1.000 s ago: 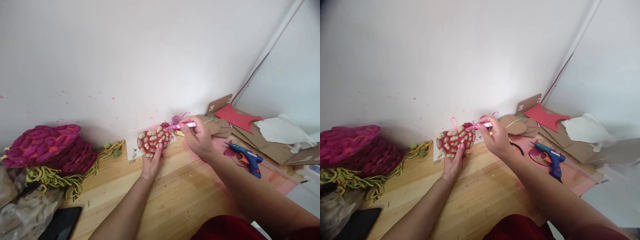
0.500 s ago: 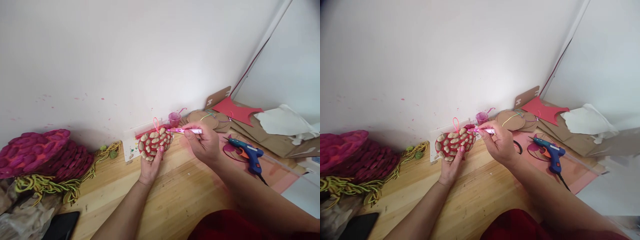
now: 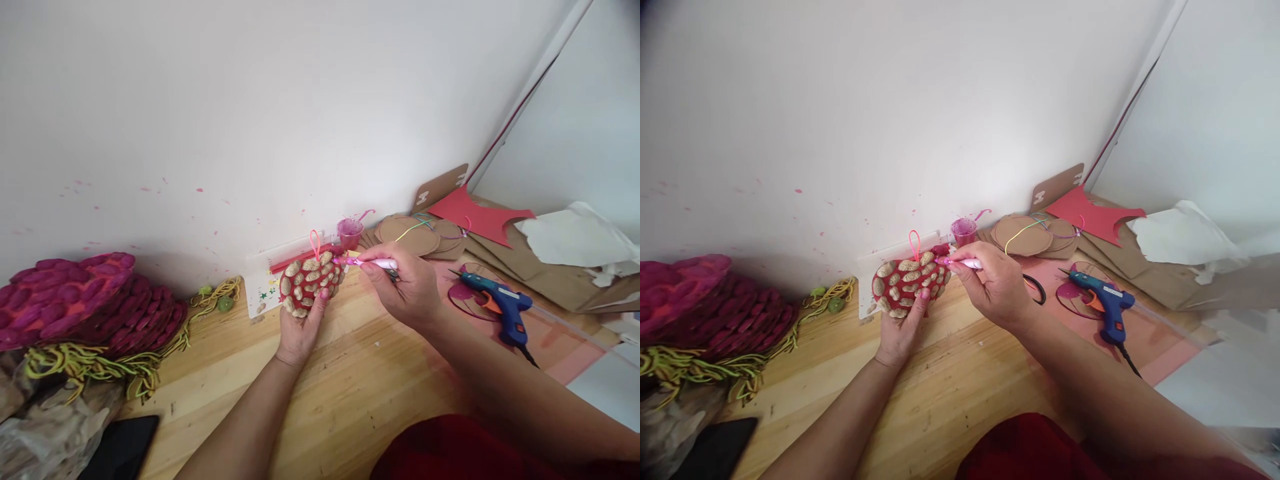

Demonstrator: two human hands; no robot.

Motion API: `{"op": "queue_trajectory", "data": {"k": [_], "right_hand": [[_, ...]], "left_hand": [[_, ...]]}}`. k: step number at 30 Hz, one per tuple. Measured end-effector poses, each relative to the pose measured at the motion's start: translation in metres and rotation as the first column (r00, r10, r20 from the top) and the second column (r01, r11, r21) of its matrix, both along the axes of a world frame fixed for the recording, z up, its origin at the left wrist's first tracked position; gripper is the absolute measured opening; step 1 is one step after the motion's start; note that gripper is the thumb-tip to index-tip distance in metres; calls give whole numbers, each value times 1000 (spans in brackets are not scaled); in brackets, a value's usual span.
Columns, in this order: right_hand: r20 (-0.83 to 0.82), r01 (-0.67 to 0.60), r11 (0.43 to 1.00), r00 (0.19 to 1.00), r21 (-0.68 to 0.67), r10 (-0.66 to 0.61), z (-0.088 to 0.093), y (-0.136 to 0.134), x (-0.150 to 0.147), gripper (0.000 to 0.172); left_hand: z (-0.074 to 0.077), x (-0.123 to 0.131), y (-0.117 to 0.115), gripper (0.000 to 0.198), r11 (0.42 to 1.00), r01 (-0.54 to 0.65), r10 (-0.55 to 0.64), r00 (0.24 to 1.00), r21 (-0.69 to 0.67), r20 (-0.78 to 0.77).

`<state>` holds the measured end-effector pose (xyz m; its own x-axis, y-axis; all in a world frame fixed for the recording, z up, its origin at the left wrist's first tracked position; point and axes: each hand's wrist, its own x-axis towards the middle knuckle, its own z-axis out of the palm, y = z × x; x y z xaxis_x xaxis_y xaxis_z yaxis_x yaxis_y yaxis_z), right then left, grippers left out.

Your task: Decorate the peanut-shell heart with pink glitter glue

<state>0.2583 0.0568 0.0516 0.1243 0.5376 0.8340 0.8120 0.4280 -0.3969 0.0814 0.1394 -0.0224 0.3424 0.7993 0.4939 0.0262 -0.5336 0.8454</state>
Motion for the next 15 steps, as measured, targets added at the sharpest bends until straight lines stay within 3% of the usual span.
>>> {"op": "queue_trajectory", "data": {"k": [7,15], "right_hand": [[66,40,999,997,18,-41,1,0,4,6],[72,-18,1000,997,-9,19,-3,1,3,5]], "left_hand": [[1,0,0,34,999,-13,14,1000,42,-22],[1,1,-1,35,1000,-7,8,1000,30,-26]]}}
